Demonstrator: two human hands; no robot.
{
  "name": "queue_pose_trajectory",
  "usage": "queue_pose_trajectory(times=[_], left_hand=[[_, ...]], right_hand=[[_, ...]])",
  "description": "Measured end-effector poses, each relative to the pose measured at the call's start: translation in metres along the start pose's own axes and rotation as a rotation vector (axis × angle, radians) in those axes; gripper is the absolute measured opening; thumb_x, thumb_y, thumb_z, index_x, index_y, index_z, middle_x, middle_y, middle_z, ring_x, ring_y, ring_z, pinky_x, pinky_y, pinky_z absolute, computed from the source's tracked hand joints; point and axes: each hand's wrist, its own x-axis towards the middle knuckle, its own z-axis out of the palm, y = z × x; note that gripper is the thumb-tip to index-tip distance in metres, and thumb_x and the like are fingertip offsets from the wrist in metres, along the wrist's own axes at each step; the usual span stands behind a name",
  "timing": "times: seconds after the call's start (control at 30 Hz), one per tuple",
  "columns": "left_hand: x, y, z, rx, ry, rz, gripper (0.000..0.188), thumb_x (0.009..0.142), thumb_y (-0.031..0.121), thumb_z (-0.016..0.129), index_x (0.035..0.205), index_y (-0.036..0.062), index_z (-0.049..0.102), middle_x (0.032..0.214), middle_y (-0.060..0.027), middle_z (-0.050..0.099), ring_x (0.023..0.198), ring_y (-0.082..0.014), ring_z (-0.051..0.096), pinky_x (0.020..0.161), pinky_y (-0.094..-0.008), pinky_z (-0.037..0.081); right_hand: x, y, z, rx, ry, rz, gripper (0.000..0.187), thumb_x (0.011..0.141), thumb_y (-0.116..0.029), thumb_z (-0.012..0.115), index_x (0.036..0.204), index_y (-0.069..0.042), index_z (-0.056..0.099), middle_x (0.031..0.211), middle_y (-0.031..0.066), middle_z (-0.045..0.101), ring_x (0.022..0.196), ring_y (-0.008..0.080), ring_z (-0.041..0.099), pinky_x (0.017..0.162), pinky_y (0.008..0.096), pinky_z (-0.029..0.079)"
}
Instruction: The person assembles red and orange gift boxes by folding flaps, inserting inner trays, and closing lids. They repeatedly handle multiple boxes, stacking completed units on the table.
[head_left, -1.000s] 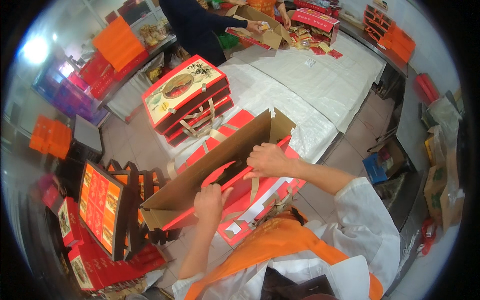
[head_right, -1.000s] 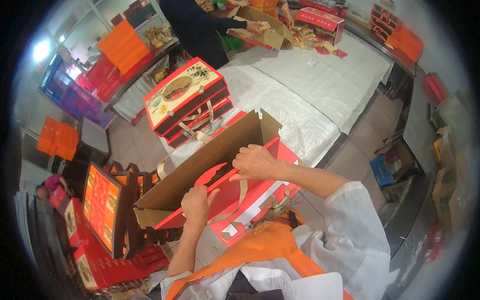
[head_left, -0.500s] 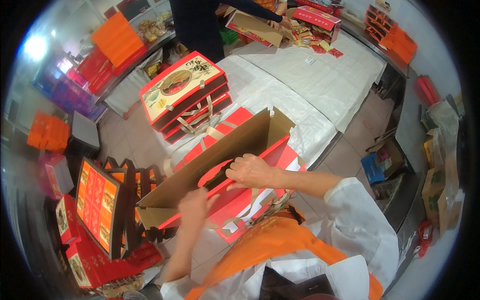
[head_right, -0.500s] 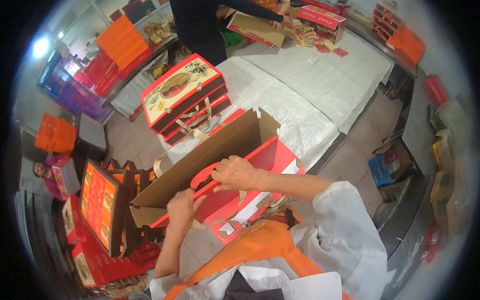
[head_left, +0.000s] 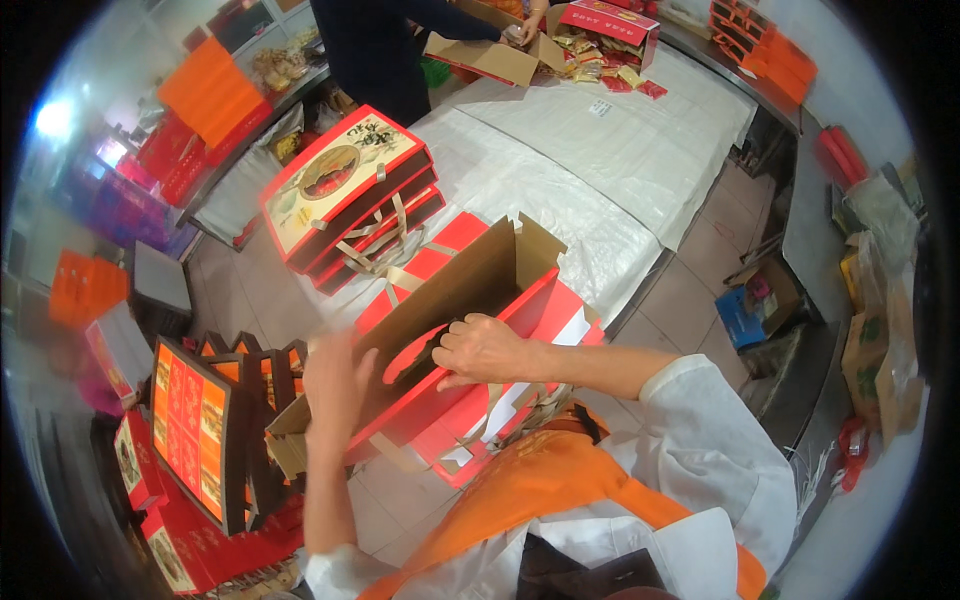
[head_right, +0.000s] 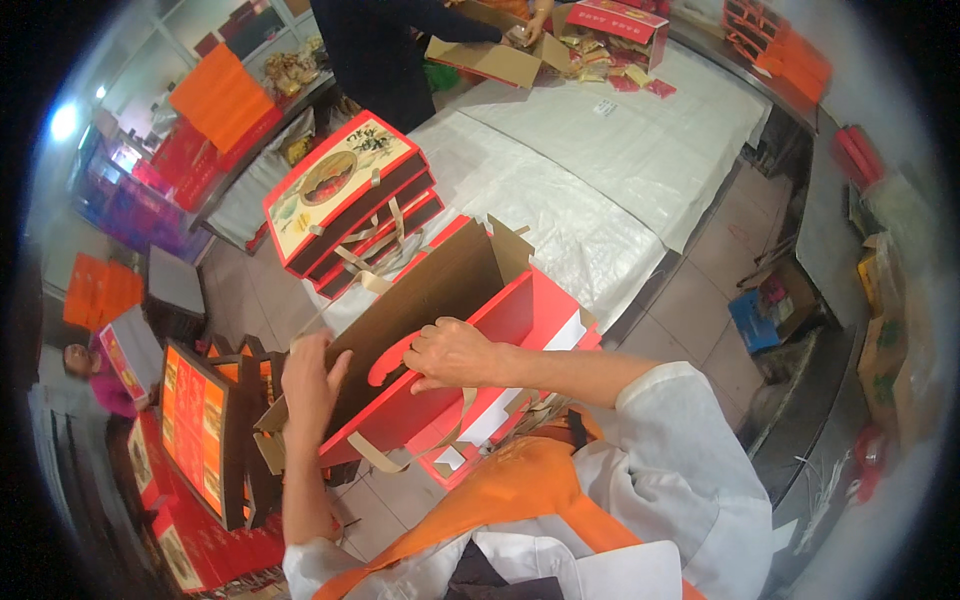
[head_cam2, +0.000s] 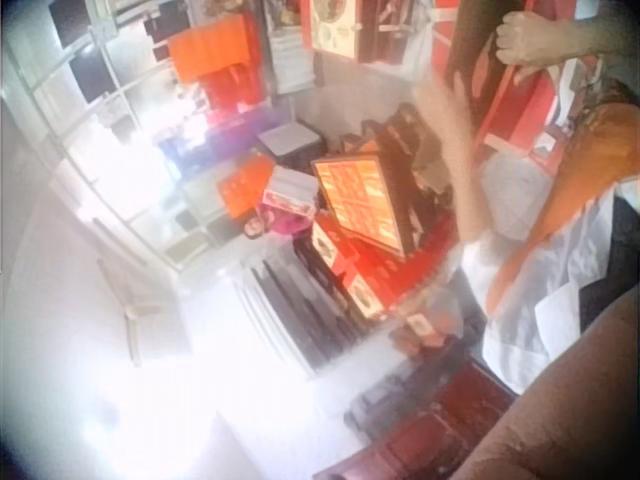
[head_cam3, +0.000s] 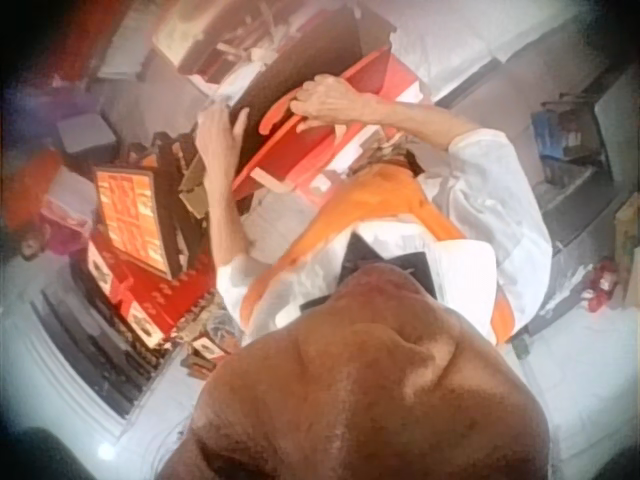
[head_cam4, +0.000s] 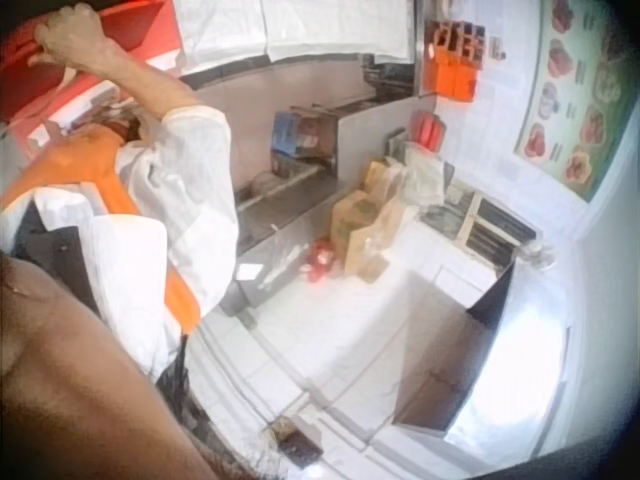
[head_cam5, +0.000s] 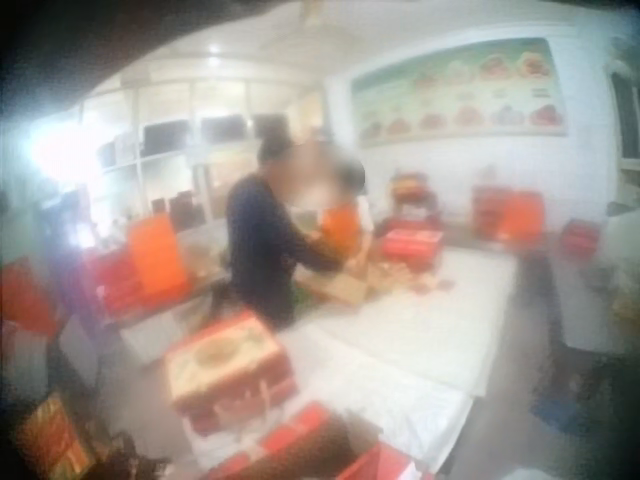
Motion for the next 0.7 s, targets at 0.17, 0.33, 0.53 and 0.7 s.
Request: queue_pose_trajectory(times=[0.17,0.33,0.53,0.7], left_hand=[[0.04,-0.011,-0.006,-0.048,-0.624,0.074,0.035,0.081,0.016,0.057,0.115,0.0067,0.054,0.086,-0.0187,0.062,0.082,-0.0352,0.059,0.069,-0.0437,0.046],[-0.004,0.015,0.03,0.123,-0.082,0.256,0.056,0.074,-0.001,0.057,0.129,0.0047,0.046,0.104,-0.012,0.058,0.092,-0.026,0.059,0.071,-0.0397,0.048],[-0.003,0.002,0.03,-0.505,-0.365,0.052,0.052,0.088,0.02,0.053,0.134,0.0001,0.039,0.131,-0.0196,0.047,0.119,-0.0322,0.047,0.098,-0.0367,0.037],[0.01,-0.002,0.025,-0.487,-0.478,0.002,0.057,0.09,0.03,0.056,0.135,0.0013,0.038,0.113,-0.019,0.059,0.107,-0.0283,0.057,0.089,-0.0359,0.043]], right_hand=[[0.002,0.001,0.0,0.014,0.025,0.003,0.043,0.063,-0.047,0.073,0.067,-0.009,0.053,0.059,0.0037,0.054,0.062,0.02,0.058,0.055,0.0327,0.045],[0.004,0.002,-0.001,0.01,0.013,-0.004,0.042,0.063,-0.047,0.073,0.066,-0.01,0.053,0.06,0.0033,0.055,0.061,0.0193,0.058,0.055,0.0324,0.044],[-0.001,0.001,0.003,-0.006,0.108,-0.034,0.041,0.064,-0.045,0.072,0.064,-0.012,0.047,0.059,0.0016,0.049,0.057,0.0169,0.053,0.053,0.0293,0.041],[-0.001,0.002,0.007,0.001,0.147,-0.047,0.04,0.066,-0.045,0.071,0.066,-0.013,0.047,0.065,0.0008,0.051,0.064,0.0156,0.054,0.053,0.0292,0.041]])
